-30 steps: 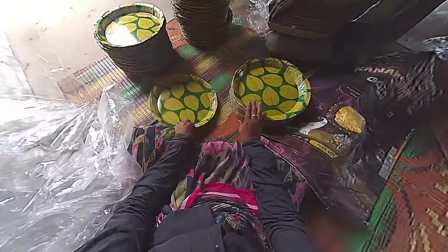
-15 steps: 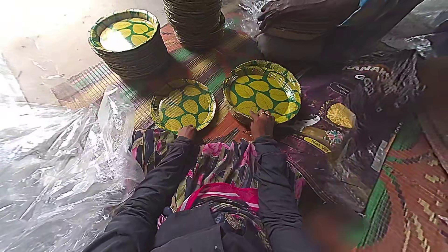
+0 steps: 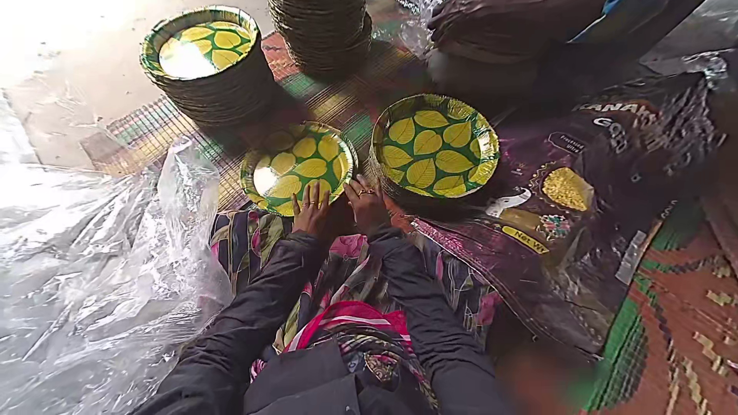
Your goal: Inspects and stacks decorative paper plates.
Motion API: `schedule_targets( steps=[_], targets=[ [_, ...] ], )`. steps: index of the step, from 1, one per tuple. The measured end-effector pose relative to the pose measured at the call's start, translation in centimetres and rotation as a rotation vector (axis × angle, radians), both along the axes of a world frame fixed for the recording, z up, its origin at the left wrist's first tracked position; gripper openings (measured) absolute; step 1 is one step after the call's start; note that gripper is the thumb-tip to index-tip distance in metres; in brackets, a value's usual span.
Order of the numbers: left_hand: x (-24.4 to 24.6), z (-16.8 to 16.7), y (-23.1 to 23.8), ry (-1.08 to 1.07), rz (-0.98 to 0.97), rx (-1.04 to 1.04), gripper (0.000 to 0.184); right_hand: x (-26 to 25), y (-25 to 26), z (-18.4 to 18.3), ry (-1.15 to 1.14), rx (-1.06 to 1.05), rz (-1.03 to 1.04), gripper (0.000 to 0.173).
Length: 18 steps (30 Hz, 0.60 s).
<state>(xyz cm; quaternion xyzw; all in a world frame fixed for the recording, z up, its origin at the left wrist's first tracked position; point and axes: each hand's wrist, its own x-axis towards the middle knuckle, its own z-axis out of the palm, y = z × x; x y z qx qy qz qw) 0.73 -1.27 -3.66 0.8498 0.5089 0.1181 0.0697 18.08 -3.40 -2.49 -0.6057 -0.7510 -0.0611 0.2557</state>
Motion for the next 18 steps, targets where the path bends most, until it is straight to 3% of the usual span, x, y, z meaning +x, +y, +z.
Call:
schedule_targets(
  steps=[2, 5, 8, 11, 15, 18],
  targets=[
    [-0.2, -0.9, 2.6, 0.13, 0.127, -0.39, 0.067, 1.1, -0.6, 0.5, 0.018, -0.022, -0.121, 0.042],
    [0.6, -1.4, 3.6, 0.128, 0.126, -0.458, 0.079, 4.4, -1.5, 1.3, 0.052, -0.138, -0.451, 0.053],
    [1.3, -1.5, 3.9, 0.157, 0.107, -0.477, 0.078, 7.2, -1.7, 1.2, 0.046, -0.336, -0.672, 0.062],
    [1.6, -0.9, 3.5, 0.177, 0.13, -0.519, 0.068, 7.8, -2.0, 2.6, 0.057, -0.432, -0.679, 0.06],
    [1.3, -0.6, 3.0, 0.174, 0.149, -0.514, 0.068, 8.1, -2.5, 4.5, 0.085, -0.49, -0.581, 0.037],
    [1.4, 0.3, 2.5, 0.127, 0.169, -0.494, 0.085, 8.6, -3.4, 4.4, 0.121, -0.293, -0.557, 0.026]
  ],
)
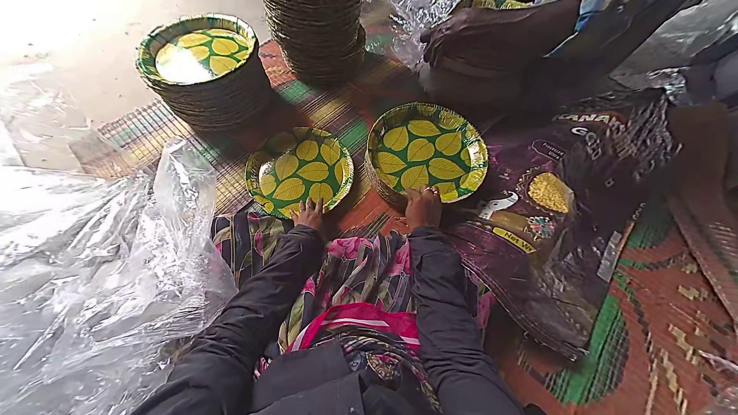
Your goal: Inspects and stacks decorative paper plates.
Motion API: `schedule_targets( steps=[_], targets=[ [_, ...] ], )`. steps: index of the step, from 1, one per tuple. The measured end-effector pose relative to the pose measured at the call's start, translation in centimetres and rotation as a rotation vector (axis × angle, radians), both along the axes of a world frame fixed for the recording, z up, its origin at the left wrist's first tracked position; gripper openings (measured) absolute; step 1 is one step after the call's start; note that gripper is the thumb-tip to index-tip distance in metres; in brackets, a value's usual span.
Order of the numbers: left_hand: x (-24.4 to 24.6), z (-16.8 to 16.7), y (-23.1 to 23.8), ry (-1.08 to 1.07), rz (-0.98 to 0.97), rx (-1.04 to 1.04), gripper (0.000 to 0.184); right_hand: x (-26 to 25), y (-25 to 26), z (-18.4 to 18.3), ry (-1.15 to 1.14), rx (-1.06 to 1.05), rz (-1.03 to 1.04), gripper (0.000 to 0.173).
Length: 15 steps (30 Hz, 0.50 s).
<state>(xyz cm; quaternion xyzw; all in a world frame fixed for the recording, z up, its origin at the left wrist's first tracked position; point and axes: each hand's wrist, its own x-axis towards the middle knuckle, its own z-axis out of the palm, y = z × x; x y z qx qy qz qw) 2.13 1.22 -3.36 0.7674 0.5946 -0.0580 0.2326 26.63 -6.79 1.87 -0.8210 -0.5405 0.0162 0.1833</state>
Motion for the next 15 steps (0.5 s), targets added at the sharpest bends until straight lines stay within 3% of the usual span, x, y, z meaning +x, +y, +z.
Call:
schedule_targets(
  steps=[2, 4, 5, 7, 11, 15],
  targets=[
    [0.1, -0.2, 0.0, -0.048, 0.004, 0.052, 0.091, 0.6, 0.0, -0.4, 0.002, 0.087, 0.017, 0.025],
    [0.1, -0.4, 0.1, -0.079, -0.005, 0.089, 0.09, 1.1, 0.2, -0.8, 0.022, -0.058, 0.067, 0.049],
    [0.1, -0.4, 0.1, -0.087, -0.014, 0.102, 0.087, 1.2, 0.5, -1.2, 0.021, -0.112, 0.082, 0.053],
    [0.0, -0.6, 0.1, -0.112, -0.023, 0.129, 0.086, 1.2, 0.9, -2.3, 0.007, -0.087, 0.066, 0.036],
    [-0.1, -0.5, 0.0, -0.172, -0.028, 0.154, 0.083, 1.5, 0.7, -1.3, 0.06, 0.136, 0.061, 0.028],
    [-0.1, -0.9, -0.1, -0.316, -0.017, 0.317, 0.088, 0.9, -0.2, -1.8, 0.034, 0.632, -0.011, 0.025]
  ],
)
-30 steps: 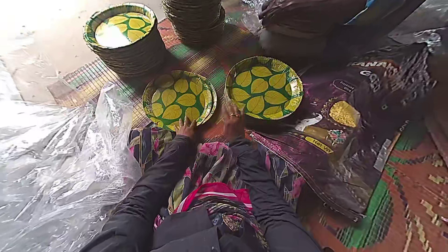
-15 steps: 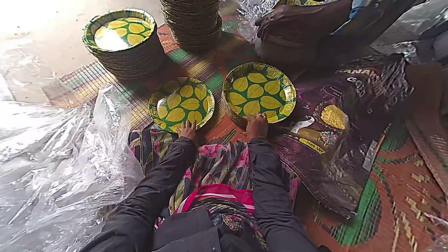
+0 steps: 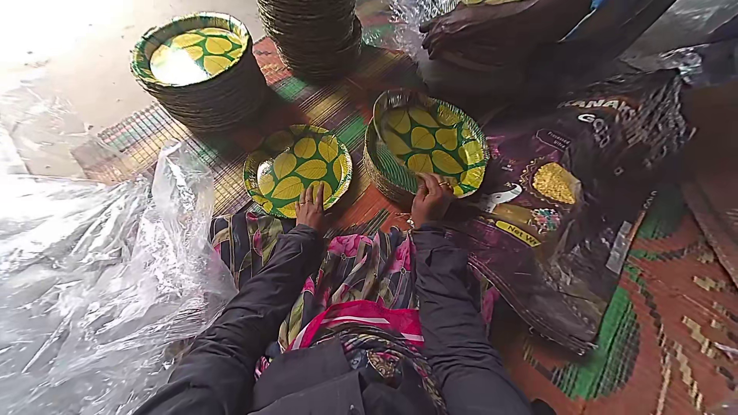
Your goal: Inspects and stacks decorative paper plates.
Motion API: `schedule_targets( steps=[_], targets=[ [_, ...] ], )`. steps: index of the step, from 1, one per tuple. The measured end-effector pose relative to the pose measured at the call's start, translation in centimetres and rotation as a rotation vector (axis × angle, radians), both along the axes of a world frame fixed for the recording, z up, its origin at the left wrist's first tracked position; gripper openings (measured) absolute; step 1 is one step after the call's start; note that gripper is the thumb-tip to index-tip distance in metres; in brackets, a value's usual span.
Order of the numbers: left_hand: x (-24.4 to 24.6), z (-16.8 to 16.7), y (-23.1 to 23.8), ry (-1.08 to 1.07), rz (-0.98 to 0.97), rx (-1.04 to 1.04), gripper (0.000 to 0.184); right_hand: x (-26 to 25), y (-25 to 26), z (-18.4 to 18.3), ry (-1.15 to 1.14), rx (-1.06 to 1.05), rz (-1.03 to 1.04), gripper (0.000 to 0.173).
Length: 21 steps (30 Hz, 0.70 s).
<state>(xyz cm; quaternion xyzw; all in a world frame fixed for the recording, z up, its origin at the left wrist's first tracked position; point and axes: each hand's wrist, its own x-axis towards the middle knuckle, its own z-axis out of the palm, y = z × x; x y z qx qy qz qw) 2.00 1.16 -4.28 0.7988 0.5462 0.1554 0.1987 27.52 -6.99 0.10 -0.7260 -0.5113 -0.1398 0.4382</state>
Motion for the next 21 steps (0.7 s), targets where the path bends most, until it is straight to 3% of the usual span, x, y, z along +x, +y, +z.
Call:
schedule_targets(
  steps=[2, 4, 5, 7, 9, 10, 12, 14, 15, 18, 21],
  targets=[
    [0.0, -0.5, -0.8, -0.14, 0.017, 0.409, 0.087, -0.6, 0.2, 0.2, -0.083, 0.22, 0.086, 0.022],
    [0.1, 0.0, -1.0, -0.198, 0.029, 0.946, 0.065, -2.2, 0.7, 0.5, -0.142, 0.295, 0.34, 0.023],
    [0.1, 0.8, -1.3, -0.2, 0.003, 1.103, 0.052, -3.3, 1.0, 0.6, -0.157, 0.265, 0.481, 0.025],
    [0.1, 1.9, -2.5, -0.141, -0.084, 1.166, 0.032, -5.7, 1.4, 0.1, -0.206, 0.153, 0.697, 0.029],
    [-0.1, 1.4, -3.0, -0.023, -0.169, 0.998, 0.037, -7.2, 2.0, -1.3, -0.253, 0.015, 0.747, 0.034],
    [-0.3, 0.9, -2.8, 0.018, -0.171, 0.851, 0.03, -7.4, 2.2, -1.9, -0.284, -0.058, 0.718, 0.033],
    [-0.7, 1.3, -2.1, 0.171, -0.106, 0.41, 0.02, -6.9, 2.4, -2.6, -0.321, -0.158, 0.55, 0.037],
    [-0.6, 2.6, -0.6, 0.336, 0.003, -0.1, 0.03, -5.6, 2.1, -2.2, -0.253, -0.292, 0.33, 0.051],
    [-0.4, 2.6, 0.1, 0.379, 0.041, -0.221, 0.031, -4.7, 1.9, -1.8, -0.21, -0.381, 0.214, 0.057],
    [-0.1, 1.5, 0.7, 0.389, -0.002, -0.246, 0.031, -2.1, 1.3, -0.7, -0.065, -0.703, 0.014, 0.064],
    [-0.8, -0.7, 1.5, 0.306, -0.134, -0.171, 0.033, -1.1, 1.2, -0.4, -0.038, -0.801, -0.01, 0.044]
  ],
)
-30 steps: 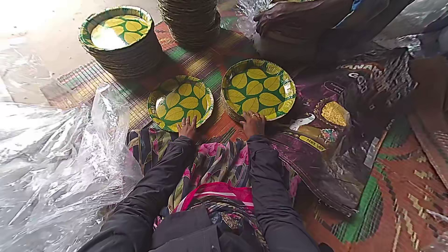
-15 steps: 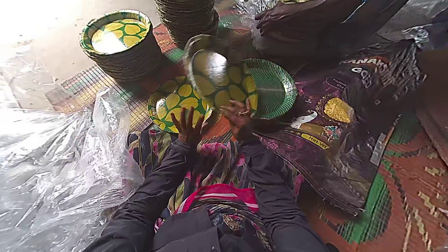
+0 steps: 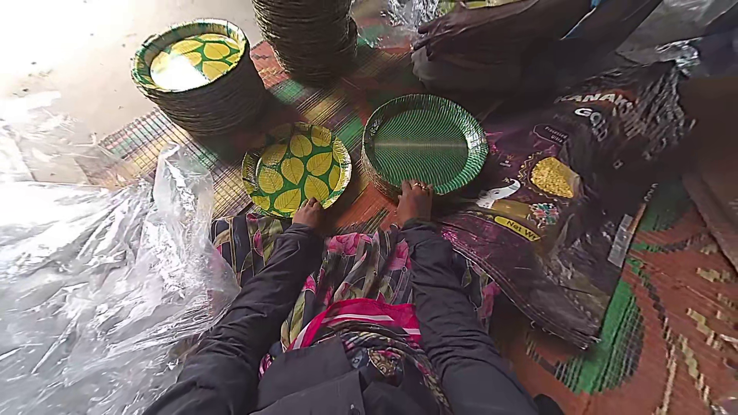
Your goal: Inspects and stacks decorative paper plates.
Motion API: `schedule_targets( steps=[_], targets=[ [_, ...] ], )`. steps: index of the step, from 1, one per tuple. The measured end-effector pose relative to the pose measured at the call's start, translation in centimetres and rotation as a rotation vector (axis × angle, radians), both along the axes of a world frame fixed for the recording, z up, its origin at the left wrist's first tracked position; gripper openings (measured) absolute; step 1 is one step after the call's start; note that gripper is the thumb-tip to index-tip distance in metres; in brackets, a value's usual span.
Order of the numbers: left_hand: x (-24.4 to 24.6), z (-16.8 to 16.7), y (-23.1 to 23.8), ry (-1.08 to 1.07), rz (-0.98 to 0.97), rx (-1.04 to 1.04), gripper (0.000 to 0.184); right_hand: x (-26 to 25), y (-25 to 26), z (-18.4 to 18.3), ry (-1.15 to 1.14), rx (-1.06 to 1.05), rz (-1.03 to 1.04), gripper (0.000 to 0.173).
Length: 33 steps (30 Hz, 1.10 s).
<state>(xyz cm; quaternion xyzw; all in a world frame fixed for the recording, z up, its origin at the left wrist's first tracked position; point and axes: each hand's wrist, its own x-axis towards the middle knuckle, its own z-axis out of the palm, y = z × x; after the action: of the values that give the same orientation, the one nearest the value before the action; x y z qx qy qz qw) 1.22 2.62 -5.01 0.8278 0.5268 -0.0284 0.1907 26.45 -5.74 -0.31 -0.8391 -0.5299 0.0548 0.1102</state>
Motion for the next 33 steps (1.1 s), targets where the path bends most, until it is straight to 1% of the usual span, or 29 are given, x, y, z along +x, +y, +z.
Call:
schedule_targets(
  steps=[2, 4, 6, 7, 8, 11, 12, 13, 14, 15, 16, 17, 18, 19, 20, 22, 23, 24, 25, 27, 28, 29, 30, 31, 33],
  targets=[
    [-0.1, -0.6, 0.2, -0.02, -0.014, 0.003, 0.034, -0.1, 0.1, 0.8, -0.029, -0.01, -0.008, 0.035],
    [-0.2, -0.6, 0.3, -0.041, 0.003, -0.016, 0.039, 0.0, 0.2, 1.4, -0.005, -0.02, 0.003, 0.031],
    [-0.3, -0.2, -0.1, -0.086, 0.036, -0.014, 0.054, 0.4, 0.1, 1.3, 0.026, -0.005, 0.018, 0.03],
    [-0.2, 0.1, -0.3, -0.109, 0.051, -0.009, 0.062, 0.8, 0.0, 1.0, 0.047, 0.04, 0.014, 0.03],
    [0.0, 0.2, -0.4, -0.143, 0.062, 0.011, 0.066, 1.2, -0.2, 0.6, 0.066, 0.142, 0.007, 0.028],
    [0.2, 0.0, -0.3, -0.247, 0.075, 0.116, 0.073, 1.4, -0.7, -0.1, 0.073, 0.56, -0.073, 0.023],
    [0.1, 0.0, -0.4, -0.291, 0.072, 0.191, 0.075, 1.1, -0.9, -0.1, 0.045, 0.702, -0.103, 0.024],
    [0.1, -0.1, -0.7, -0.354, 0.066, 0.311, 0.078, 0.8, -0.8, -0.3, 0.01, 0.86, -0.111, 0.023],
    [0.0, -0.2, -1.2, -0.426, 0.048, 0.486, 0.079, 0.3, -0.7, -0.3, -0.012, 1.002, -0.08, 0.022],
    [0.0, -0.1, -1.8, -0.491, 0.026, 0.711, 0.075, -0.6, -0.9, 0.0, 0.013, 1.073, 0.022, 0.023],
    [0.2, 0.4, -2.3, -0.54, -0.004, 0.967, 0.067, -1.9, -1.1, 0.3, 0.112, 1.104, 0.167, 0.023],
    [0.4, 1.1, -2.7, -0.545, -0.034, 1.192, 0.056, -3.5, -1.1, 0.4, 0.254, 1.119, 0.316, 0.022],
    [0.5, 2.1, -3.2, -0.523, -0.069, 1.336, 0.045, -5.3, -1.1, 0.5, 0.338, 1.099, 0.446, 0.019],
    [0.6, 3.0, -3.7, -0.496, -0.114, 1.409, 0.035, -6.6, -0.9, 0.2, 0.224, 1.083, 0.576, 0.019],
    [0.6, 3.6, -4.3, -0.448, -0.15, 1.401, 0.03, -7.7, -0.6, -0.1, 0.082, 1.046, 0.683, 0.02],
    [0.4, 3.8, -4.8, -0.361, -0.188, 1.246, 0.024, -8.9, 0.3, -1.2, -0.068, 0.956, 0.791, 0.022],
    [0.2, 3.5, -4.5, -0.329, -0.161, 1.133, 0.015, -8.8, 0.8, -1.8, -0.098, 0.907, 0.795, 0.022],
    [-0.1, 3.2, -4.2, -0.244, -0.09, 0.986, 0.011, -8.5, 1.2, -2.4, -0.1, 0.866, 0.757, 0.02],
    [-0.5, 3.5, -3.9, -0.153, -0.011, 0.769, 0.014, -7.9, 1.5, -2.7, -0.091, 0.827, 0.681, 0.02],
    [-1.0, 4.2, -2.4, 0.042, 0.165, 0.311, 0.023, -5.8, 1.6, -2.5, -0.105, 0.685, 0.443, 0.046],
    [-1.0, 4.4, -1.6, 0.136, 0.237, 0.131, 0.027, -4.7, 1.2, -1.9, -0.087, 0.594, 0.31, 0.056],
    [-0.8, 4.5, -1.2, 0.197, 0.275, 0.007, 0.03, -3.5, 0.8, -1.1, -0.062, 0.471, 0.181, 0.061],
    [-0.7, 4.4, -1.0, 0.232, 0.27, -0.043, 0.03, -2.2, 0.5, -0.5, -0.019, 0.32, 0.08, 0.063],
    [-0.5, 4.4, -1.1, 0.237, 0.24, -0.046, 0.03, -0.9, 0.3, -0.2, 0.023, 0.194, 0.013, 0.061],
    [-0.3, 3.9, -1.1, 0.19, 0.156, -0.017, 0.03, 0.7, 0.1, -0.3, 0.059, 0.049, -0.036, 0.043]
  ],
)
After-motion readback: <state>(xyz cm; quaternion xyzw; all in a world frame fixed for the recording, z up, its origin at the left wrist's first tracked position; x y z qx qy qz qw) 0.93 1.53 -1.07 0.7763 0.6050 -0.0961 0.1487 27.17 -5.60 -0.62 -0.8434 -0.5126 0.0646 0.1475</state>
